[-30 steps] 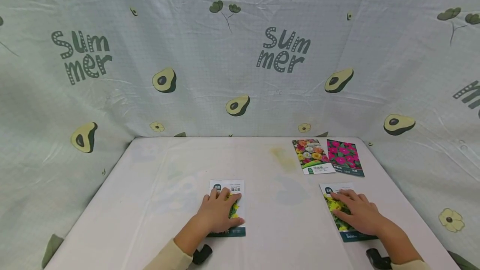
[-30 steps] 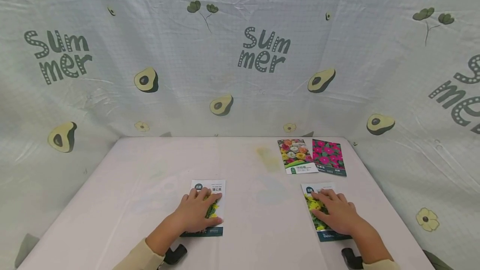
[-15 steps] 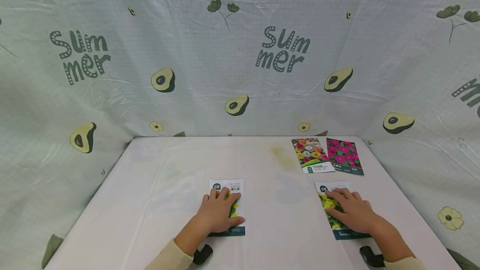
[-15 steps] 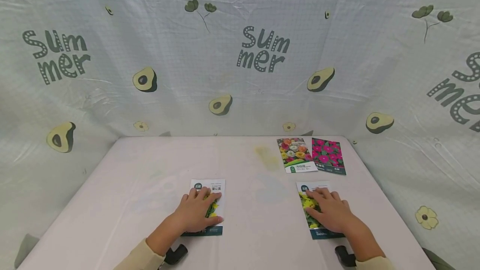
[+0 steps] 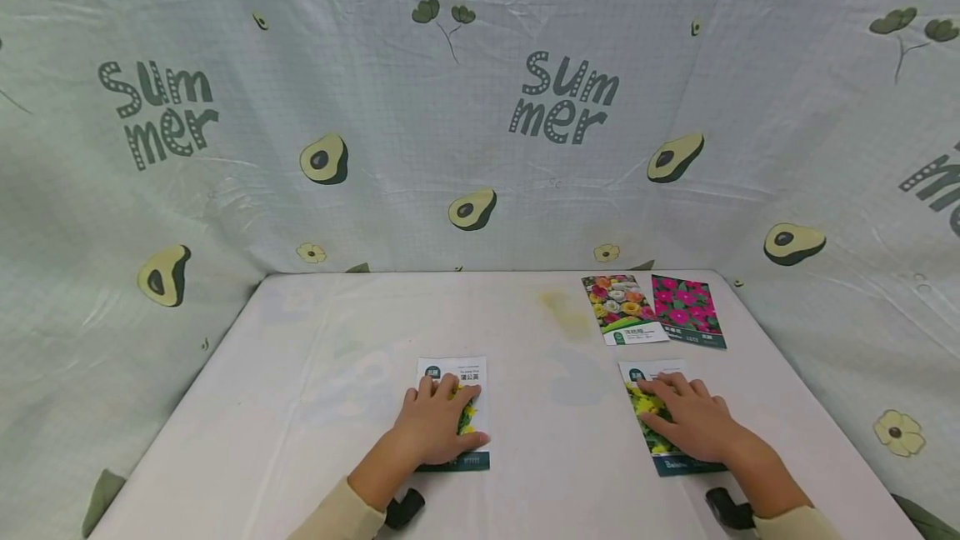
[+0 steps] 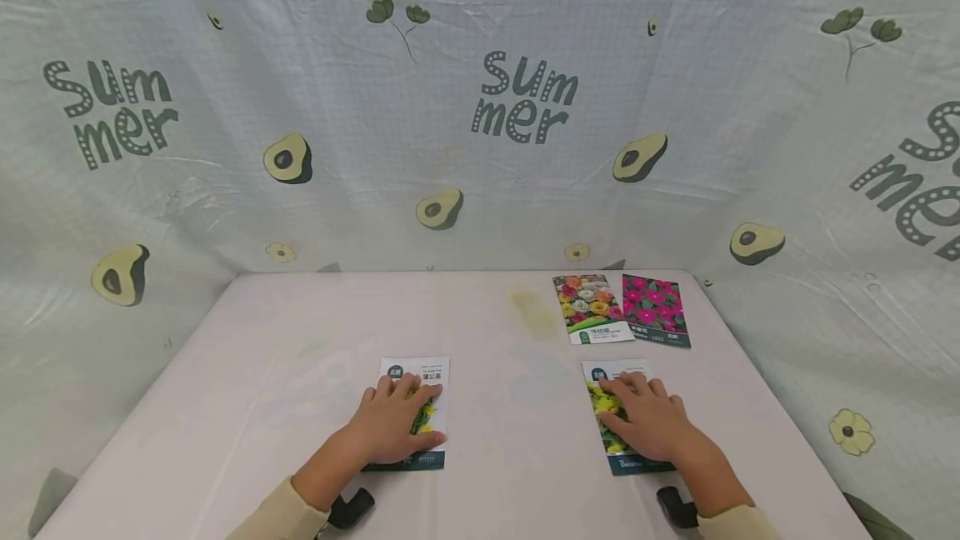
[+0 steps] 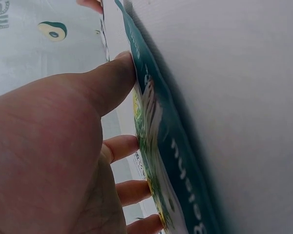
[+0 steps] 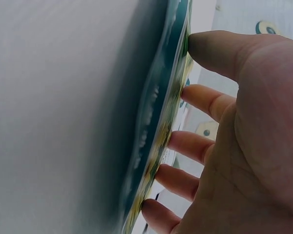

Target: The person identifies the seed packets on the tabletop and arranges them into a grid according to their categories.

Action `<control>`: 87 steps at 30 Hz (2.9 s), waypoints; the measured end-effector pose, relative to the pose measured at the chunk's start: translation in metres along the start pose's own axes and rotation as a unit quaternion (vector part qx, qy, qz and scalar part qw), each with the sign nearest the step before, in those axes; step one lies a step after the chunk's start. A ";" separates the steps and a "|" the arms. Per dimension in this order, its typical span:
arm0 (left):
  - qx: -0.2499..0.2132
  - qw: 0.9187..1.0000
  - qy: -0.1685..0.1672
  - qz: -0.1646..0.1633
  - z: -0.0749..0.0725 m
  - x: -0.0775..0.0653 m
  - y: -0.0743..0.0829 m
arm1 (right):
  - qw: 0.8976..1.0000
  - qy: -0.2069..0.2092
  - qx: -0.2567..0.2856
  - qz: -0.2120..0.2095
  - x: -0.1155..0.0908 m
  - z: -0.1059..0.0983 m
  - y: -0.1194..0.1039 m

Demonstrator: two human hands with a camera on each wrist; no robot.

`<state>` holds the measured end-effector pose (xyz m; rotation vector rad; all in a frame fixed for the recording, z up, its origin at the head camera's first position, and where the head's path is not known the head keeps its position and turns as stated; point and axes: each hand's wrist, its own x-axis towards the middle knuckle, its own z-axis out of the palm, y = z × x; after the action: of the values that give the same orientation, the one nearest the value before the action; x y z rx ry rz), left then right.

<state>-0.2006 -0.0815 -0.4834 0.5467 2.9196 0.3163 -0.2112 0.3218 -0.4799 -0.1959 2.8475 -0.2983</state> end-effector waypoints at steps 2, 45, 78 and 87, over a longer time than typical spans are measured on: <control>-0.001 1.000 0.004 0.003 0.001 0.001 -0.001 | 1.000 0.000 0.000 0.001 0.001 0.001 -0.001; -0.006 1.000 -0.012 -0.002 -0.015 -0.007 0.009 | 0.999 0.022 -0.014 -0.048 0.015 0.010 -0.055; -0.003 1.000 -0.013 -0.001 -0.015 -0.006 0.009 | 0.995 0.013 0.005 -0.097 0.022 0.016 -0.095; 0.008 1.000 -0.016 -0.001 -0.013 -0.004 0.007 | 0.995 0.010 0.001 -0.098 0.025 0.019 -0.106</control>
<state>-0.1972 -0.0788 -0.4687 0.5465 2.8932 0.2820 -0.2189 0.2118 -0.4804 -0.4763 2.8507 -0.3449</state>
